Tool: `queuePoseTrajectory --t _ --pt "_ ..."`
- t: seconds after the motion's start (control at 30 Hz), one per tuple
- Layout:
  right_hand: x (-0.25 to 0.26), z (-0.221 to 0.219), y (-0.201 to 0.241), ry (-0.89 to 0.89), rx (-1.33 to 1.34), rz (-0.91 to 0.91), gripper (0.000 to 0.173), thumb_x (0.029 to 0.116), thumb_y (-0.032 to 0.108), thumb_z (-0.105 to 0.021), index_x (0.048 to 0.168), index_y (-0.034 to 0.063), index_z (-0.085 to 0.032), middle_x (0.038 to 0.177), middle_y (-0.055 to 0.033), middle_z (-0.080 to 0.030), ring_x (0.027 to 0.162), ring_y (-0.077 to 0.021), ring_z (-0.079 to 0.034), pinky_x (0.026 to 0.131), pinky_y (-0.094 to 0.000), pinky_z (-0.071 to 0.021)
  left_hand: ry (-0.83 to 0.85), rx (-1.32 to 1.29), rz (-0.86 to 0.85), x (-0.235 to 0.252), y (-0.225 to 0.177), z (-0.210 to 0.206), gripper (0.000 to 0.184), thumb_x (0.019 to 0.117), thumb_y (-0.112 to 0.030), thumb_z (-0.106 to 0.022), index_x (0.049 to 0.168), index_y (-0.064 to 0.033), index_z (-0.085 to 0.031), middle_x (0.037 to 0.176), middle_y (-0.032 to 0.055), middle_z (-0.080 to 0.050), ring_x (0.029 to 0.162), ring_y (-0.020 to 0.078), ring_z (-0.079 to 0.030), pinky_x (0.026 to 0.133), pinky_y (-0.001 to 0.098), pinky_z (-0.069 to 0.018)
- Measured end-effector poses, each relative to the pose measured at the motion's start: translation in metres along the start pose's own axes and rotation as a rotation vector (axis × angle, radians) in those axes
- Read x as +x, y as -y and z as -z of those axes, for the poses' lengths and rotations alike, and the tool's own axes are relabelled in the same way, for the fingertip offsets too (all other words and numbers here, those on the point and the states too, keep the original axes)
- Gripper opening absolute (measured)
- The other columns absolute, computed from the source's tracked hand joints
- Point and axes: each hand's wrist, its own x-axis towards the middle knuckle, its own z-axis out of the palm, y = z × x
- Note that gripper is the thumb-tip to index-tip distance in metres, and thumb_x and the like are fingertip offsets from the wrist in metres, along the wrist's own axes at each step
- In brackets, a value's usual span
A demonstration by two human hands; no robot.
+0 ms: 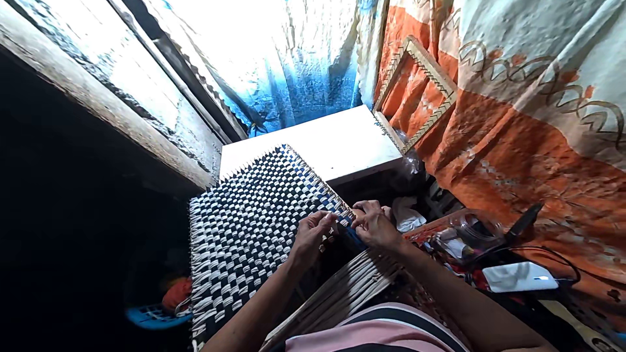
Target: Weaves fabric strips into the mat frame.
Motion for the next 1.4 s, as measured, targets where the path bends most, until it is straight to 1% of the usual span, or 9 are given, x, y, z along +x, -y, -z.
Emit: queuePoseTrajectory --t 0.23,0.43,0.53,0.67,0.77,0.93,1.17,1.23,1.4 --pt "0.005 -0.010 0.012 0.124 -0.272 0.030 0.027 0.1008 0.025 -0.059 0.106 0.0049 -0.076 0.159 -0.0091 -0.044 0.148 -0.0359 -0.034 0.115 -0.0674 -0.0190 0.019 0.276 -0.071 0.011 0.000 0.005 0.018 0.1044 -0.008 -0.055 0.104 0.0008 -0.071 0.094 0.0048 -0.073 0.088 0.0090 -0.069 0.086 0.0281 -0.0573" --pt "0.012 -0.014 0.001 0.227 -0.229 0.027 0.029 0.0952 0.028 -0.068 0.111 0.0041 -0.074 0.168 -0.0071 -0.029 0.156 -0.0344 -0.016 0.117 -0.0709 -0.0117 0.095 0.236 -0.117 0.013 0.011 -0.006 0.020 0.1045 -0.006 -0.052 0.109 0.0046 -0.069 0.098 0.0083 -0.073 0.089 0.0123 -0.072 0.086 0.0302 -0.0598" --pt "0.011 -0.015 -0.006 0.175 -0.077 0.003 0.023 0.0950 0.024 -0.064 0.101 0.0050 -0.076 0.167 -0.0047 -0.033 0.154 -0.0308 -0.023 0.116 -0.0666 -0.0173 0.092 0.346 -0.172 0.015 0.026 -0.010 0.020 0.1032 -0.006 -0.053 0.108 0.0040 -0.070 0.095 0.0073 -0.068 0.081 0.0077 -0.065 0.077 0.0235 -0.0558" --pt "0.012 -0.013 -0.013 0.184 0.153 -0.053 0.022 0.0948 0.019 -0.063 0.096 0.0010 -0.075 0.164 -0.0076 -0.037 0.151 -0.0303 -0.029 0.114 -0.0626 -0.0245 0.160 0.688 -0.183 0.017 0.042 -0.011 0.023 0.1016 -0.011 -0.056 0.110 0.0015 -0.073 0.106 0.0175 -0.065 0.090 0.0176 -0.066 0.086 0.0297 -0.0556" --pt "0.013 -0.013 -0.012 0.208 0.162 -0.083 0.022 0.0958 0.019 -0.065 0.096 0.0001 -0.074 0.164 -0.0075 -0.036 0.150 -0.0307 -0.031 0.115 -0.0614 -0.0250 0.173 0.772 -0.156 0.015 0.043 -0.015 0.024 0.1027 -0.014 -0.056 0.108 0.0018 -0.074 0.105 0.0184 -0.064 0.092 0.0199 -0.066 0.088 0.0308 -0.0549" --pt "0.012 -0.012 -0.013 0.205 0.207 -0.111 0.023 0.0962 0.023 -0.067 0.100 0.0015 -0.076 0.163 -0.0093 -0.037 0.147 -0.0314 -0.034 0.114 -0.0618 -0.0252 0.087 0.598 -0.281 0.011 0.063 -0.003 0.020 0.0988 -0.011 -0.061 0.104 0.0005 -0.075 0.101 0.0148 -0.067 0.089 0.0152 -0.066 0.084 0.0280 -0.0560" --pt "0.009 -0.012 -0.010 0.181 0.287 -0.172 0.026 0.0960 0.019 -0.062 0.114 0.0048 -0.074 0.162 -0.0126 -0.037 0.141 -0.0296 -0.041 0.112 -0.0580 -0.0302 -0.051 0.186 -0.173 0.005 0.063 -0.002 0.018 0.1021 -0.008 -0.058 0.105 0.0015 -0.073 0.100 0.0090 -0.068 0.080 0.0094 -0.067 0.072 0.0242 -0.0586" --pt "0.009 -0.013 -0.010 0.175 0.289 -0.160 0.029 0.0959 0.018 -0.060 0.118 0.0045 -0.072 0.161 -0.0128 -0.038 0.142 -0.0293 -0.040 0.113 -0.0581 -0.0299 -0.023 0.214 -0.177 0.005 0.061 -0.002 0.019 0.1023 -0.010 -0.058 0.107 0.0012 -0.073 0.102 0.0089 -0.068 0.083 0.0089 -0.068 0.075 0.0240 -0.0587" --pt "0.009 -0.016 -0.010 0.160 0.225 -0.110 0.024 0.0949 0.018 -0.059 0.095 -0.0004 -0.075 0.162 -0.0111 -0.038 0.146 -0.0314 -0.035 0.114 -0.0596 -0.0282 0.114 0.716 -0.336 0.005 0.068 -0.012 0.021 0.0995 -0.011 -0.060 0.100 0.0010 -0.077 0.108 0.0194 -0.066 0.101 0.0212 -0.065 0.093 0.0309 -0.0528"
